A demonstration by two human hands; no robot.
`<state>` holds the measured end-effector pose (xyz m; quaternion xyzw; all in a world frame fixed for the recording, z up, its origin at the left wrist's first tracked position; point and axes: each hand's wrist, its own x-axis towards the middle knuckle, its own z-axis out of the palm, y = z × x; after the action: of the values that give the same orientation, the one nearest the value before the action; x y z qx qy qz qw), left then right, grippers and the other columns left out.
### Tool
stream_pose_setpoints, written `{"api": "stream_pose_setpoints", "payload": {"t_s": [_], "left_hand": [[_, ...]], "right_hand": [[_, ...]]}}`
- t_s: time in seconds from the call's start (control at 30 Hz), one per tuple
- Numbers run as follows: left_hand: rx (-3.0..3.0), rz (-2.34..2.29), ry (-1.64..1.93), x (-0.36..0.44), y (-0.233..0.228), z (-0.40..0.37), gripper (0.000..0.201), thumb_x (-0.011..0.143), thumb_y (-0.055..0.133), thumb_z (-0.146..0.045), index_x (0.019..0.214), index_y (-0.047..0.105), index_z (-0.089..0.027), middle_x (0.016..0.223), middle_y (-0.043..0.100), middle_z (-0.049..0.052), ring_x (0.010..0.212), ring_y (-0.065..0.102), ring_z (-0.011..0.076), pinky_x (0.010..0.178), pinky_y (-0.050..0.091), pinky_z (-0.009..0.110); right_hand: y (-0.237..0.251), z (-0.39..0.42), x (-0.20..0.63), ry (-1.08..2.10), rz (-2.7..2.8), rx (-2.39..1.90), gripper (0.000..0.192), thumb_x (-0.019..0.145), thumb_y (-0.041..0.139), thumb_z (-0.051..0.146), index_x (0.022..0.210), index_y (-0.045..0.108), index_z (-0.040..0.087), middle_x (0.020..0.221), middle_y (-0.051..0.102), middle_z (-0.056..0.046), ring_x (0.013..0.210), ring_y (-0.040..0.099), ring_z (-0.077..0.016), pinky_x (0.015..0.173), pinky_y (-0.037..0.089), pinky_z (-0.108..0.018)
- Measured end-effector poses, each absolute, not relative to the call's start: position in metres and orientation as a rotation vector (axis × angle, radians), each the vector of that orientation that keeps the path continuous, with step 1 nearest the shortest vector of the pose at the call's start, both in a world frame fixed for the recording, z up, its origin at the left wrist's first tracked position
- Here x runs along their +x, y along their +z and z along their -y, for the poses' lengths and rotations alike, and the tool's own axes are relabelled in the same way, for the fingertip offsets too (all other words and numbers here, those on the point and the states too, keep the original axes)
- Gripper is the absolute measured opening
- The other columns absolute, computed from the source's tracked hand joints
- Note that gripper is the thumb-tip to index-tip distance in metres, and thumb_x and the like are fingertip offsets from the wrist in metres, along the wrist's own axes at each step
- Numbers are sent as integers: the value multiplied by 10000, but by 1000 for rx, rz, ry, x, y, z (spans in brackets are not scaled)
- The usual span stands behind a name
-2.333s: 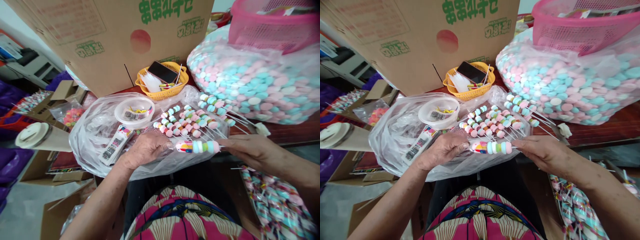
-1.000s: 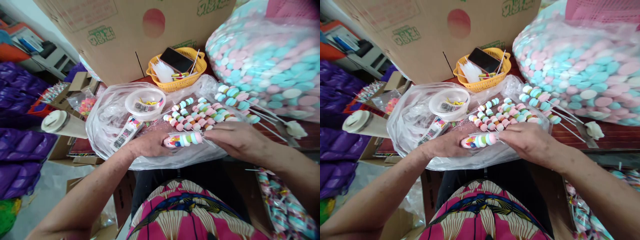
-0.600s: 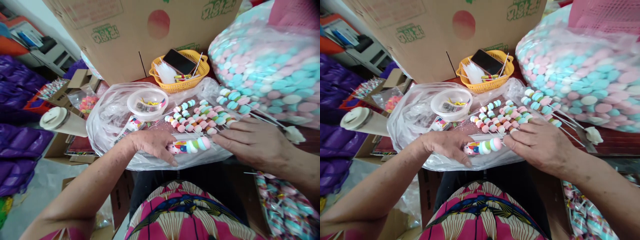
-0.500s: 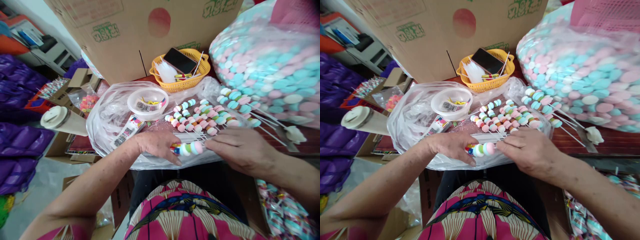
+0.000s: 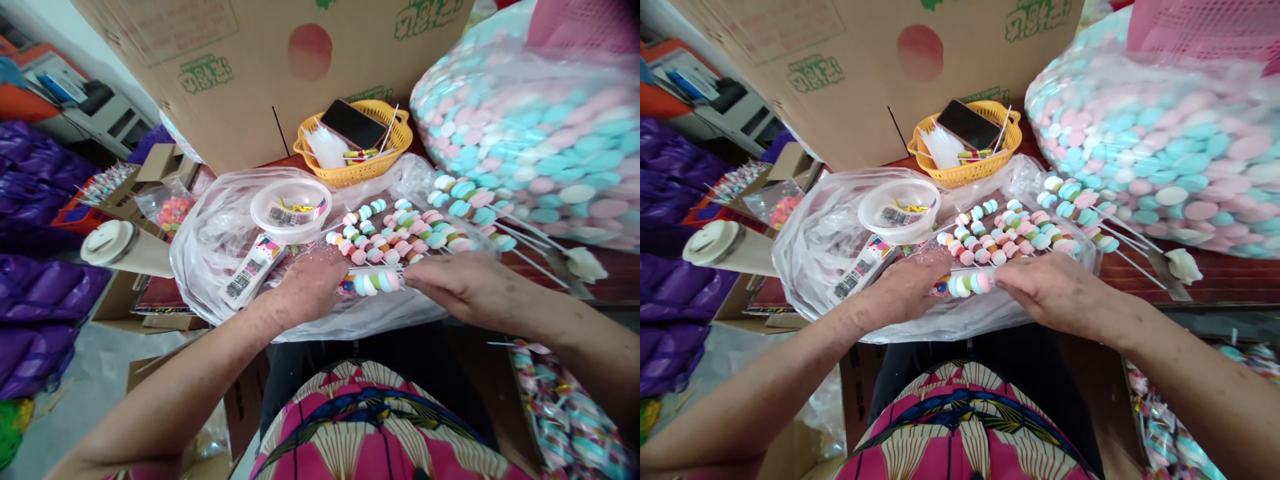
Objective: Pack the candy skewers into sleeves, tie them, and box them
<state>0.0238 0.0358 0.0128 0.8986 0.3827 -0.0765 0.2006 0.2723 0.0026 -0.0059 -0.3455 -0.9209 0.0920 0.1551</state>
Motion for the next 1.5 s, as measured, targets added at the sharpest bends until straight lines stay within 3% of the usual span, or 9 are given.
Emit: {"api": "stream_pose_setpoints", "payload": {"t_s": [0.1,0.23,0.37,0.57,1.0,1.17,1.23,1.37,1.5], "left_hand": [[2262,-944,-192,19,10,-37,160,803,572,-209,955,609,-173,1026,648,65,970,591,235,846,470,343],[1614,-655,-310,15,9,-45,278,691,731,-362,854,597,-181,652,567,-36,550,525,118,496,434,228],[1325,-612,-314,18,10,-48,366,612,808,-380,840,599,-185,541,510,-70,405,426,76,349,335,192],[1244,-628,-229,22,8,-43,289,643,779,-317,752,556,-169,618,554,-52,506,540,97,476,486,231],[2293,-1007,-329,50,21,-31,196,745,678,-369,801,633,-188,743,640,4,691,581,169,597,399,264],[2334,-1000,-373,69,4,-17,217,817,535,-302,987,617,-197,880,686,63,819,633,254,659,451,327],[2291,-947,-358,71,2,-19,319,800,582,-273,1104,575,-179,986,689,82,912,634,262,732,465,335],[2102,-718,-320,49,14,-46,774,647,776,-426,1302,442,-185,1150,644,82,1002,612,232,829,458,311],[1918,-613,-509,26,21,-64,383,681,740,-425,947,611,-183,884,682,23,832,629,203,747,470,304]], "right_hand": [[-3,-3,275,77,2600,-935,263,911,396,119,785,621,171,658,635,-13,584,575,-138,534,362,-265],[9,-6,279,-475,2603,-766,237,898,431,56,917,642,163,767,686,-52,697,583,-193,641,403,-339],[17,-1,285,-533,2554,-655,239,880,503,49,1016,625,203,874,694,-53,799,574,-203,718,420,-369],[10,11,283,-499,2550,-629,235,887,478,42,1038,596,177,818,677,-42,759,565,-194,665,413,-357],[7,25,259,-107,2650,-820,283,831,369,33,773,606,177,647,638,-35,553,516,-154,542,330,-303],[-14,30,244,45,2676,-990,256,772,406,27,774,622,163,638,640,-35,522,514,-144,516,283,-292],[-25,28,243,143,2662,-989,262,771,415,30,831,635,159,698,669,-37,552,544,-141,517,302,-276],[-32,22,255,67,2545,-892,284,830,405,35,926,642,157,705,662,-26,609,573,-145,562,373,-265],[-19,22,268,-211,2476,-796,266,851,428,24,926,642,164,724,676,-30,624,578,-146,595,406,-286]]}}
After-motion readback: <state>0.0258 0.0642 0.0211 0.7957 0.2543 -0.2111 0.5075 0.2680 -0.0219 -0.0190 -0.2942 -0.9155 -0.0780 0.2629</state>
